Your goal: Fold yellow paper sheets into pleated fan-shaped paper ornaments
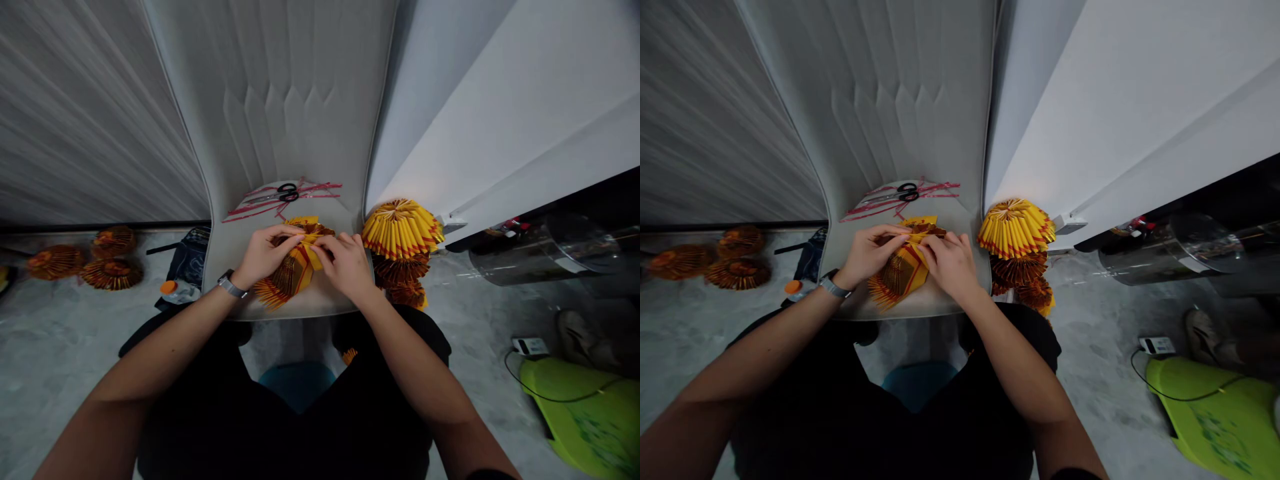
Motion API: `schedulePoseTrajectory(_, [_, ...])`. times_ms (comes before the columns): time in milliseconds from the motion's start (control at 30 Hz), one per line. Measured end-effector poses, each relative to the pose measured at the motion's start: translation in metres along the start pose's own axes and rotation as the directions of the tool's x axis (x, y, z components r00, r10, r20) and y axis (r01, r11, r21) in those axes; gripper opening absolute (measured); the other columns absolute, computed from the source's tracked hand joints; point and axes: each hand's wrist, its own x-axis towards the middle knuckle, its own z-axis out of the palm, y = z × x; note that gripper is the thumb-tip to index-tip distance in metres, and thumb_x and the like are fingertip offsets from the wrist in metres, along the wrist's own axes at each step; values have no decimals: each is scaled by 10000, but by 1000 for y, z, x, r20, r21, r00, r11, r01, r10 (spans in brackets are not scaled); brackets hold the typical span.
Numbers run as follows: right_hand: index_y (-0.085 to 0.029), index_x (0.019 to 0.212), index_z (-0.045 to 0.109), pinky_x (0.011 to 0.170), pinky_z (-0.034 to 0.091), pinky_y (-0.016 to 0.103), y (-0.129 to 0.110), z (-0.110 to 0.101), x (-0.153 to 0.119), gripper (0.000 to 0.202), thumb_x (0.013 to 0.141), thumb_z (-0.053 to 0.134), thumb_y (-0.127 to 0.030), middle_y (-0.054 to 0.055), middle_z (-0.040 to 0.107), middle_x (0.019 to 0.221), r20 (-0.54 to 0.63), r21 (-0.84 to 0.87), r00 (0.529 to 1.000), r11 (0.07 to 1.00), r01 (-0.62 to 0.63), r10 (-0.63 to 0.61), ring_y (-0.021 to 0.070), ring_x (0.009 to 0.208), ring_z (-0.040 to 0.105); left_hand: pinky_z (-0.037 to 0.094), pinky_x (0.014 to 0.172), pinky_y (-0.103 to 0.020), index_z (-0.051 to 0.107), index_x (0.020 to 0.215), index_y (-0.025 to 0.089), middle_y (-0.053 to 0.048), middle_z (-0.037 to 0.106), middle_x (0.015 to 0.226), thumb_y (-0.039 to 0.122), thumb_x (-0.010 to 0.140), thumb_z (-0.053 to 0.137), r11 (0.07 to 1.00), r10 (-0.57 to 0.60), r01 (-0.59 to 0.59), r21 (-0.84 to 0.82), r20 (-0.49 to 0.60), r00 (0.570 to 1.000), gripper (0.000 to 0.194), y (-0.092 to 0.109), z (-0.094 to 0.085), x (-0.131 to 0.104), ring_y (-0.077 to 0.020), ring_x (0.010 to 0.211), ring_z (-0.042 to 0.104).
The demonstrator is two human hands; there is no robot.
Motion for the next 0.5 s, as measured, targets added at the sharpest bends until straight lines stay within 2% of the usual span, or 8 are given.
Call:
schedulePoseTrajectory(133, [-238, 960, 685, 820, 346, 385, -2, 3, 2, 229, 1029, 514, -373, 39, 743, 865, -57, 12, 998, 1000, -18, 18, 233, 861, 559, 607, 887, -342, 775, 950, 172, -99, 792, 990, 492, 835, 750, 1000, -14, 14, -8, 3, 1000, 341, -1, -2, 0, -207, 906, 750])
schedulePoseTrajectory(233, [-244, 950, 714, 855, 375, 399, -2, 3, 5, 231, 1007, 551, -398, 66, 710, 1004, -79, 21, 997, 1000, 9, -7, 248, 978, 546, 607, 878, -327, 776, 981, 170, -100, 790, 1011, 489, 842, 743, 999, -33, 33, -26, 5, 999, 350, -2, -3, 0, -207, 916, 751])
schedulePoseTrajectory(400, [-255, 966, 738, 931, 405, 435, 3, -2, 10, 199, 981, 598, -395, 82, 651, 1184, -15, 43, 994, 993, 112, -112, 262, 1129, 517, 605, 769, -279, 773, 949, 167, -84, 793, 932, 477, 827, 760, 996, -64, 60, -66, -66, 996, 334, -7, -3, 0, -186, 836, 748])
schedulePoseTrajectory(500, [-264, 964, 739, 1018, 378, 482, -3, -5, 9, 174, 980, 601, -369, 78, 629, 1277, 17, -14, 968, 968, 250, -250, 280, 1227, 476, 593, 736, -266, 766, 932, 160, -79, 789, 900, 492, 816, 763, 992, -94, 87, -89, -82, 992, 352, -10, -2, 1, -174, 797, 739])
